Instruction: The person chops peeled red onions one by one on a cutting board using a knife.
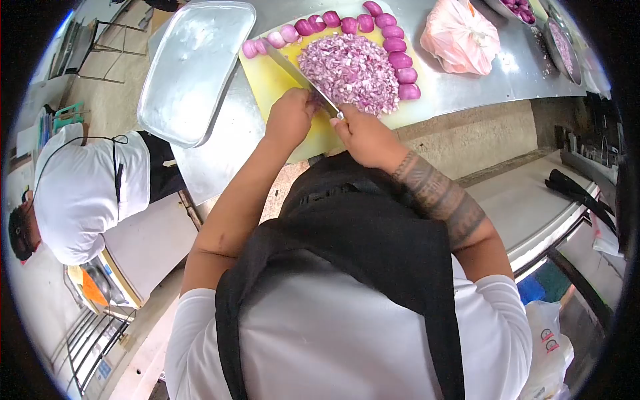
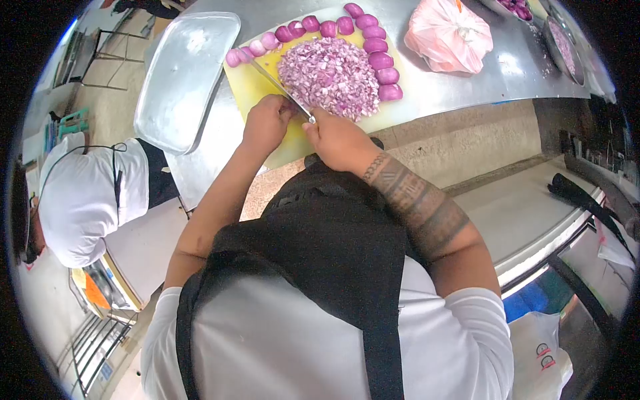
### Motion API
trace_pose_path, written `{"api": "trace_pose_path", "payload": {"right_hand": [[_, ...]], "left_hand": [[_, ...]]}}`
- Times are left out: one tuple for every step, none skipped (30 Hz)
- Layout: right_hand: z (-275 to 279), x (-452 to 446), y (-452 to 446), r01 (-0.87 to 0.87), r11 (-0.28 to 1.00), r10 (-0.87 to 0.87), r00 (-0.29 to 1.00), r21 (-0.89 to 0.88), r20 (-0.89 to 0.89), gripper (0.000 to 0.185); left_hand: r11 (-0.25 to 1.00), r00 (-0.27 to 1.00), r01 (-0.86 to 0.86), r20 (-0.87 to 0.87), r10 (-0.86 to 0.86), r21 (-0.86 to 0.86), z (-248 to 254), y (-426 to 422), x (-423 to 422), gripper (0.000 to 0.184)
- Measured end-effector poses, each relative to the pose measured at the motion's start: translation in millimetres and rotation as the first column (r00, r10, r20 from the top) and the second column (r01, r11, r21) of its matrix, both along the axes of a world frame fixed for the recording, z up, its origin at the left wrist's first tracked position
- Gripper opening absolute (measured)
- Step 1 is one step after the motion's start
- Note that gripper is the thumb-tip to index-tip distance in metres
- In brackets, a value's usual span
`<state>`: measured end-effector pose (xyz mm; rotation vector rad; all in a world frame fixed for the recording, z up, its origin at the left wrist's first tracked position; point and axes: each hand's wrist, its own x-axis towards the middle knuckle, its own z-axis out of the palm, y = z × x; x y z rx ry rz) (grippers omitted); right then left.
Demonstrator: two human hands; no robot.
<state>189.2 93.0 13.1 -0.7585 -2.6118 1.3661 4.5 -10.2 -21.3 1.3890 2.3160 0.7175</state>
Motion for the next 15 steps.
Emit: {"api": "trace_pose_path", "payload": {"right_hand": [[16.8, -2.6, 3.2, -0.016, 0.999, 0.018, 0.999, -0.035, 0.032, 0.034], [37.9, -0.1, 6.3, -0.027, 0.996, 0.032, 0.997, -0.080, 0.070, 0.034], [51.6, -1.0, 9.3, -0.036, 0.993, 0.048, 0.994, -0.117, 0.102, 0.034], [40.4, -1.5, 6.3, -0.021, 0.994, 0.032, 0.995, -0.108, 0.097, 0.034], [19.2, -2.0, 1.8, -0.005, 0.995, 0.014, 0.996, -0.096, 0.092, 0.034], [20.5, -5.4, -1.9, 0.012, 0.996, -0.004, 0.996, -0.086, 0.088, 0.034], [24.6, -4.2, 1.2, 0.005, 0.996, 0.003, 0.995, -0.085, 0.100, 0.034], [30.9, -4.1, 9.4, -0.007, 0.997, 0.016, 0.994, -0.082, 0.108, 0.034], [38.7, -3.8, 9.3, -0.015, 0.996, 0.026, 0.992, -0.090, 0.121, 0.034], [39.5, -3.8, 6.8, -0.004, 0.993, 0.018, 0.993, -0.114, 0.117, 0.036], [41.4, -3.5, 4.5, 0.007, 0.991, 0.008, 0.994, -0.134, 0.112, 0.037], [42.6, -3.2, 3.0, 0.020, 0.988, -0.003, 0.994, -0.153, 0.109, 0.039], [33.9, -2.9, 0.8, 0.032, 0.989, -0.019, 0.996, -0.142, 0.091, 0.038], [16.3, -3.6, -2.1, 0.042, 0.990, -0.033, 0.997, -0.132, 0.073, 0.038], [9.1, -9.3, 0.3, 0.044, 0.992, -0.038, 0.998, -0.118, 0.049, 0.038]], "left_hand": [[1.000, 1.000, 0.009, -0.009, -0.009, 0.007, -0.4, -0.1, -1.8, 0.017], [1.000, 1.000, 0.022, -0.013, -0.022, 0.006, -1.3, -2.8, -0.8, 0.017], [0.999, 0.999, 0.035, -0.021, -0.034, 0.012, -1.5, -2.5, -1.8, 0.017], [0.999, 1.000, 0.031, -0.002, -0.031, 0.014, -1.6, -2.4, -2.2, 0.016], [0.999, 0.999, 0.029, 0.016, -0.029, 0.019, -2.1, -1.5, -2.5, 0.016], [0.999, 0.999, 0.027, 0.036, -0.028, 0.023, -2.2, -1.4, -1.6, 0.016], [0.998, 0.999, 0.037, 0.028, -0.038, 0.041, -2.9, -1.1, -1.6, 0.015], [0.997, 0.999, 0.041, 0.016, -0.042, 0.060, -3.7, 0.2, -3.9, 0.015], [0.996, 0.999, 0.050, 0.010, -0.050, 0.069, -3.7, -3.3, -3.1, 0.015], [0.998, 0.999, 0.050, 0.013, -0.051, 0.048, -3.2, -4.4, -3.4, 0.015], [0.998, 0.999, 0.051, 0.016, -0.052, 0.031, -1.9, -3.8, -4.0, 0.015], [0.998, 0.998, 0.054, 0.019, -0.054, 0.015, -1.0, -3.1, -3.9, 0.015], [0.997, 0.997, 0.071, 0.011, -0.071, 0.010, -0.7, -3.9, -2.4, 0.016], [0.996, 0.996, 0.086, 0.003, -0.086, 0.005, -0.7, -6.3, -1.3, 0.016], [0.996, 0.996, 0.092, -0.011, -0.092, 0.002, -1.4, -7.3, -3.4, 0.017]]}}
